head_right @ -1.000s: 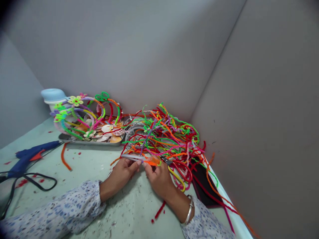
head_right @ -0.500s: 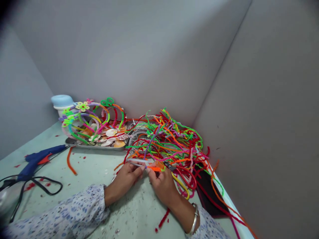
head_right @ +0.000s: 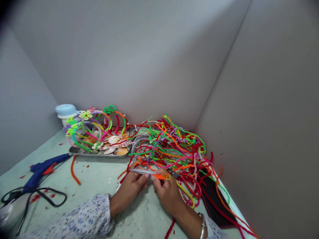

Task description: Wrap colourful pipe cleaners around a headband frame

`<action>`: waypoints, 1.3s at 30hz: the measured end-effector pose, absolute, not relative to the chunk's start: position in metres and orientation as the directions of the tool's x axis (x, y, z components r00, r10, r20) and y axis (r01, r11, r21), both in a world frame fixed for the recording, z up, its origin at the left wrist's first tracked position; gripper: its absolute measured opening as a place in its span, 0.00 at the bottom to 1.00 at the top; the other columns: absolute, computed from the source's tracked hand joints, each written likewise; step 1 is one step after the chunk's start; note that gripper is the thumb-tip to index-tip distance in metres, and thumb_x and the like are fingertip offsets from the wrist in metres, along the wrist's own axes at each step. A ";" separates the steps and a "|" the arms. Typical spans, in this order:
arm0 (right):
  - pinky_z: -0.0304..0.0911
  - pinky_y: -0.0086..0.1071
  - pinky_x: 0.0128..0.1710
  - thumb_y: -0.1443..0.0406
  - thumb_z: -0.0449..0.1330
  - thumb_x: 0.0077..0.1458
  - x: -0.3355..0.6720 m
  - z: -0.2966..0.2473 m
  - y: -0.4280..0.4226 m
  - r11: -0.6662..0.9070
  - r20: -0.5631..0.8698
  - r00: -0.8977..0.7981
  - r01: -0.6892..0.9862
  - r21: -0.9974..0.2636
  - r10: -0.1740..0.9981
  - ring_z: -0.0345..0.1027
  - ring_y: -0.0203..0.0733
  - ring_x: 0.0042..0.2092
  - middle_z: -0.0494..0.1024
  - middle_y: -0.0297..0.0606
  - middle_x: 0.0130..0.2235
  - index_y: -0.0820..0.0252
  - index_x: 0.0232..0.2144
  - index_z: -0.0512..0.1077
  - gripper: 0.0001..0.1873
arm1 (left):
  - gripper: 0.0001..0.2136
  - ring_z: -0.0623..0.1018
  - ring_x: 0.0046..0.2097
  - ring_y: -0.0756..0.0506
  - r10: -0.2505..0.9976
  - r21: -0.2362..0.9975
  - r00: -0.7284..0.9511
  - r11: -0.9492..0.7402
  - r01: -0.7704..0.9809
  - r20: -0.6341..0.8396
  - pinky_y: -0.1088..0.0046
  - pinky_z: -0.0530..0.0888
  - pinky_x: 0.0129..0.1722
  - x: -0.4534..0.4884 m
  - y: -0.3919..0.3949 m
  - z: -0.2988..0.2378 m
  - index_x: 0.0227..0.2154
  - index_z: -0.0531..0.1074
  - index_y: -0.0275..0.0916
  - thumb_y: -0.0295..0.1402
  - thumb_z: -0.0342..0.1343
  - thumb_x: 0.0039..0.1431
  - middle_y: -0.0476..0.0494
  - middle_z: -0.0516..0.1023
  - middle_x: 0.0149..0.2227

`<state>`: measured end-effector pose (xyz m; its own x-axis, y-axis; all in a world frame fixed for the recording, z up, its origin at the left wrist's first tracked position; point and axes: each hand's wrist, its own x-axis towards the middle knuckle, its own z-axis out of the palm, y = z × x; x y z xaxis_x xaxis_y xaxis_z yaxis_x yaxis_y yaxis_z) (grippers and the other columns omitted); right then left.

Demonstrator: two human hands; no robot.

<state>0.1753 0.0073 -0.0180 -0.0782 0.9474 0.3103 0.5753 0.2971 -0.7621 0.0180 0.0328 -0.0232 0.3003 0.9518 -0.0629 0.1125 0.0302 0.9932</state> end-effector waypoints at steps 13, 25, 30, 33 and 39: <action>0.61 0.31 0.24 0.60 0.51 0.59 0.176 -0.015 0.007 0.255 0.264 -0.079 0.622 -0.740 0.961 0.65 0.40 0.22 0.72 0.33 0.19 0.56 0.20 0.70 0.18 | 0.13 0.62 0.23 0.52 0.949 0.996 0.312 0.006 0.091 -0.035 0.77 0.58 0.24 0.021 0.033 -0.019 0.21 0.66 0.36 0.36 0.50 0.59 0.54 0.62 0.18; 0.61 0.31 0.23 0.58 0.50 0.58 0.173 -0.016 0.009 0.243 0.265 -0.068 0.656 -0.714 0.962 0.62 0.39 0.19 0.69 0.33 0.16 0.56 0.15 0.66 0.22 | 0.13 0.61 0.22 0.52 0.949 0.992 0.311 0.008 0.122 -0.046 0.77 0.56 0.23 0.018 0.033 -0.014 0.21 0.68 0.35 0.35 0.50 0.58 0.54 0.61 0.17; 0.64 0.31 0.27 0.60 0.51 0.58 0.173 -0.017 0.010 0.270 0.293 -0.070 0.632 -0.726 0.953 0.65 0.40 0.22 0.71 0.32 0.17 0.55 0.16 0.67 0.20 | 0.13 0.61 0.22 0.52 0.945 0.994 0.325 -0.005 0.114 -0.033 0.77 0.56 0.22 0.017 0.036 -0.019 0.20 0.67 0.36 0.36 0.50 0.58 0.54 0.60 0.17; 0.65 0.31 0.30 0.61 0.51 0.59 0.172 -0.017 0.010 0.315 0.342 -0.083 0.633 -0.707 0.936 0.68 0.41 0.25 0.72 0.34 0.19 0.55 0.17 0.69 0.19 | 0.10 0.62 0.23 0.52 0.940 0.994 0.340 -0.027 0.101 -0.009 0.76 0.57 0.23 0.017 0.037 -0.020 0.24 0.69 0.36 0.35 0.51 0.57 0.54 0.62 0.19; 0.66 0.33 0.34 0.63 0.49 0.61 0.173 -0.016 0.009 0.340 0.334 -0.129 0.611 -0.715 0.934 0.70 0.42 0.30 0.76 0.36 0.27 0.58 0.28 0.71 0.14 | 0.09 0.59 0.23 0.52 0.932 0.996 0.361 -0.007 0.091 -0.026 0.76 0.55 0.23 0.015 0.037 -0.016 0.22 0.69 0.35 0.32 0.50 0.56 0.54 0.61 0.18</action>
